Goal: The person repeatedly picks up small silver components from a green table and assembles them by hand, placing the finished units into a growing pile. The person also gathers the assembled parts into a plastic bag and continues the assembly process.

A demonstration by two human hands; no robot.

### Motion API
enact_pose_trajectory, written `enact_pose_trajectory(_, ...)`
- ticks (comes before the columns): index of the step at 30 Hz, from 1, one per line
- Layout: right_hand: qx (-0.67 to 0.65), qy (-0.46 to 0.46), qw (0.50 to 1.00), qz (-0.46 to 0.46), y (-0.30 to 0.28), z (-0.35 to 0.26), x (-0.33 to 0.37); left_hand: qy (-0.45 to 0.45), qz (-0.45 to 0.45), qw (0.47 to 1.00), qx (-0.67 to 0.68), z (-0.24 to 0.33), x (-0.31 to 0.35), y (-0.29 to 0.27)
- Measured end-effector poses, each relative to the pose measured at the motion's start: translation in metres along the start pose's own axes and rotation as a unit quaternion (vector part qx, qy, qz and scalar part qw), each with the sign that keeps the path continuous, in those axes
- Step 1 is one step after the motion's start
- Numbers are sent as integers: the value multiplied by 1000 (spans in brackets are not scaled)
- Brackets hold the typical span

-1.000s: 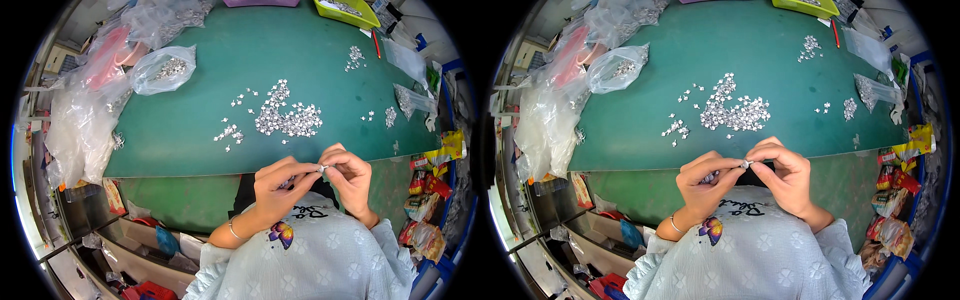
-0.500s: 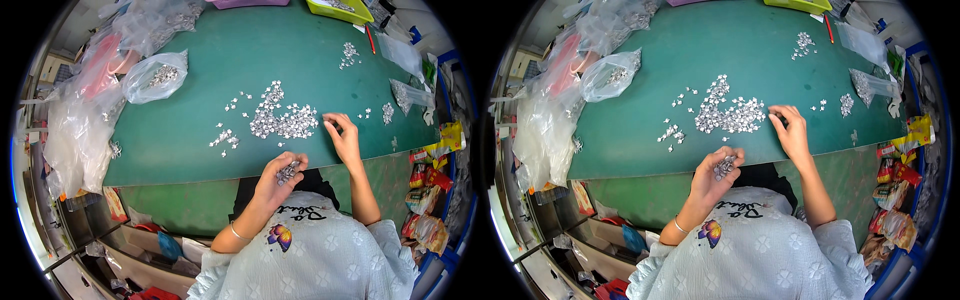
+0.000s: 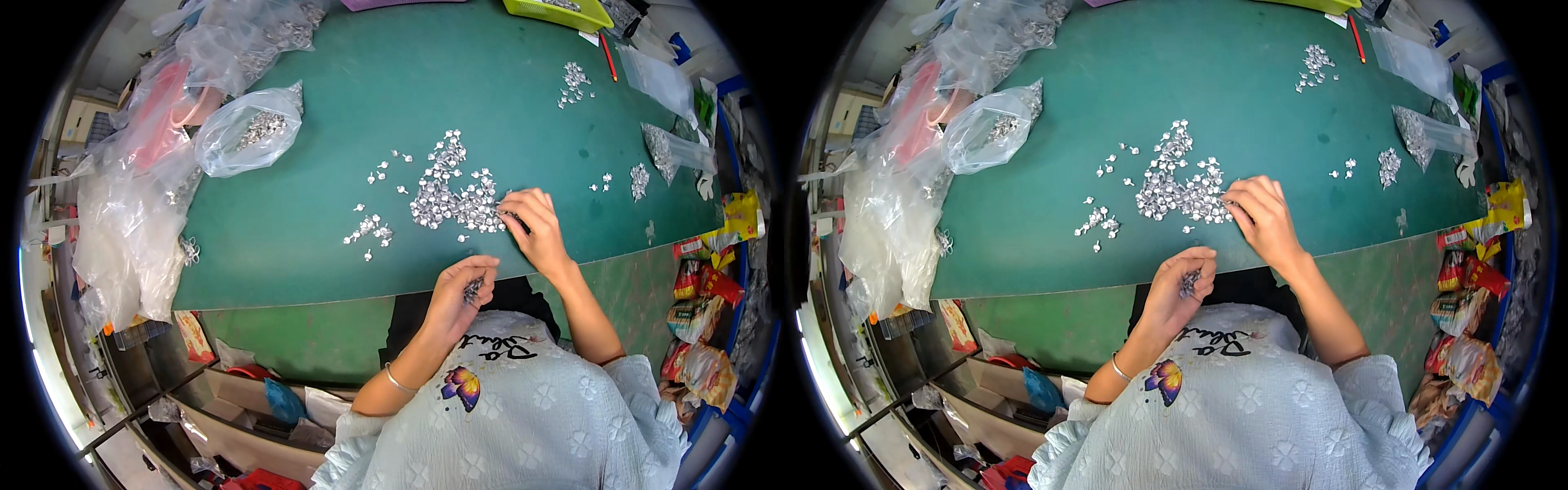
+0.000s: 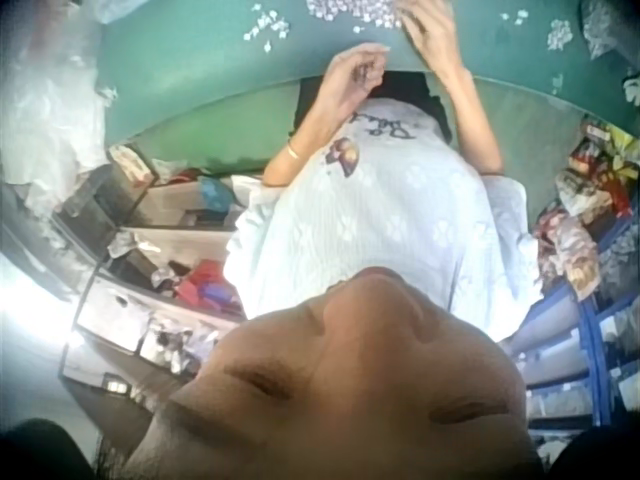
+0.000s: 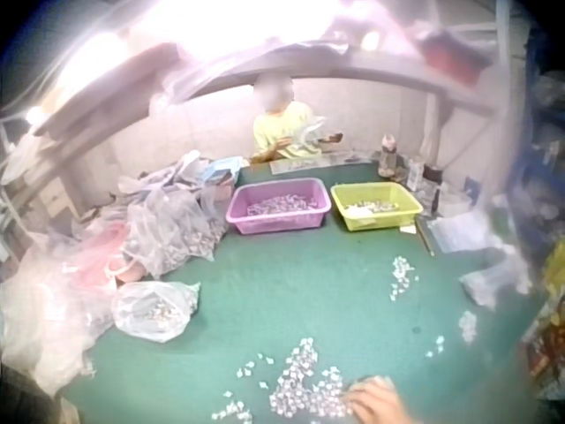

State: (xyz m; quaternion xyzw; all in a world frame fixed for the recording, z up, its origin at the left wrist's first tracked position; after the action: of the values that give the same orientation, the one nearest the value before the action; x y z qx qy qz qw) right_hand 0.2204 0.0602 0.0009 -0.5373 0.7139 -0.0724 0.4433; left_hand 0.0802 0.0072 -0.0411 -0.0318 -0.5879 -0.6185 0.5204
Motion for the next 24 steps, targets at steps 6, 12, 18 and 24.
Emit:
enact_pose_trajectory(6, 4, 63, 997, 47, -13, 8, -6, -7, 6, 1000, -10, 3, 4, 4)
enact_pose_trajectory(12, -59, 164, 982, 68, -16, 18, 1, 59, 72, 994, -61, 10, 2, 9)
enact_pose_trajectory(18, -171, 292, 940, 51, -20, 10, 10, 103, 27, 993, -56, 17, -5, 9)
enact_pose_trajectory(24, -205, 215, 954, 34, -32, -40, -2, 337, 45, 913, -224, 41, 11, 38)
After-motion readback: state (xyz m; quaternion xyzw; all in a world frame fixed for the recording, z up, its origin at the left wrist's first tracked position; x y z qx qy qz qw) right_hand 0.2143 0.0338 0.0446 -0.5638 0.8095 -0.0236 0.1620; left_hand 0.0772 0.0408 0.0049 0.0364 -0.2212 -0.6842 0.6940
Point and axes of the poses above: each hand's wrist, its own x-axis away from the middle knuckle, its own y-axis out of the palm, z = x × y, the point moved 6 cm from there along -x, towards the middle knuckle, and after that the axes turned 12 degrees about z, right-handed, at the moved point
